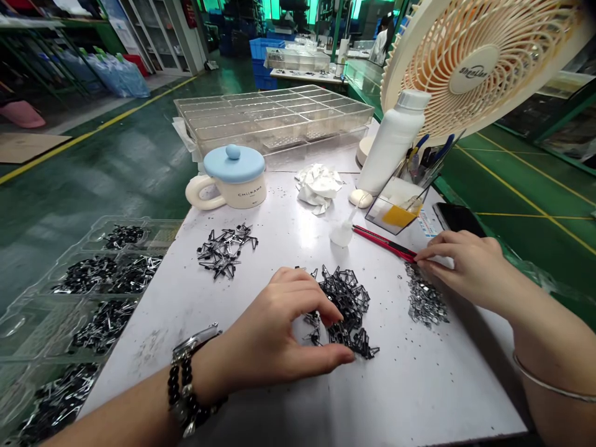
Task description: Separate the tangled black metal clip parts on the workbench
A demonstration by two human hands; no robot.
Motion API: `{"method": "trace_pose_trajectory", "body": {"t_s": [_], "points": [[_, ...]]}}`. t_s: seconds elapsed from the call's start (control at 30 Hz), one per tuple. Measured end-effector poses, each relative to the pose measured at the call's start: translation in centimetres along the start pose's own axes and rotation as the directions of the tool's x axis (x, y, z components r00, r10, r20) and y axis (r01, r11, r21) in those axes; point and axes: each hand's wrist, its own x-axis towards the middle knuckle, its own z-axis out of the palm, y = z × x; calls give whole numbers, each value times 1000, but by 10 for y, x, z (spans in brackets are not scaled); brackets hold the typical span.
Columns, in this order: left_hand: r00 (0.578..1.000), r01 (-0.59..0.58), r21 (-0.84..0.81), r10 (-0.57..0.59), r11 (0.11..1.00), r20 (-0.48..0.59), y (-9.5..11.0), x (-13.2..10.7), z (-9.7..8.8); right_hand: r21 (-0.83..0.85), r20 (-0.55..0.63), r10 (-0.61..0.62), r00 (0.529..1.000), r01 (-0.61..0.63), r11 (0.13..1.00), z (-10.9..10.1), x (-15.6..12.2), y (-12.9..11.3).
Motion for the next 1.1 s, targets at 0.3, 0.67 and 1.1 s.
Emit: {"method": "trace_pose_trajectory", "body": {"t_s": [0.3, 0.67, 1.1], "points": [[1000, -1, -1, 1, 1000, 0, 0, 1, 0, 132, -1, -22, 1000, 22, 991, 9, 1, -6], [1000, 7, 12, -7, 1000, -3, 0, 1, 0, 796, -115, 111, 987, 25, 605, -9, -4, -18], [1000, -19, 38, 20, 999, -19, -1, 1, -1, 990, -73, 168, 983, 52, 129, -31, 2, -57]]}}
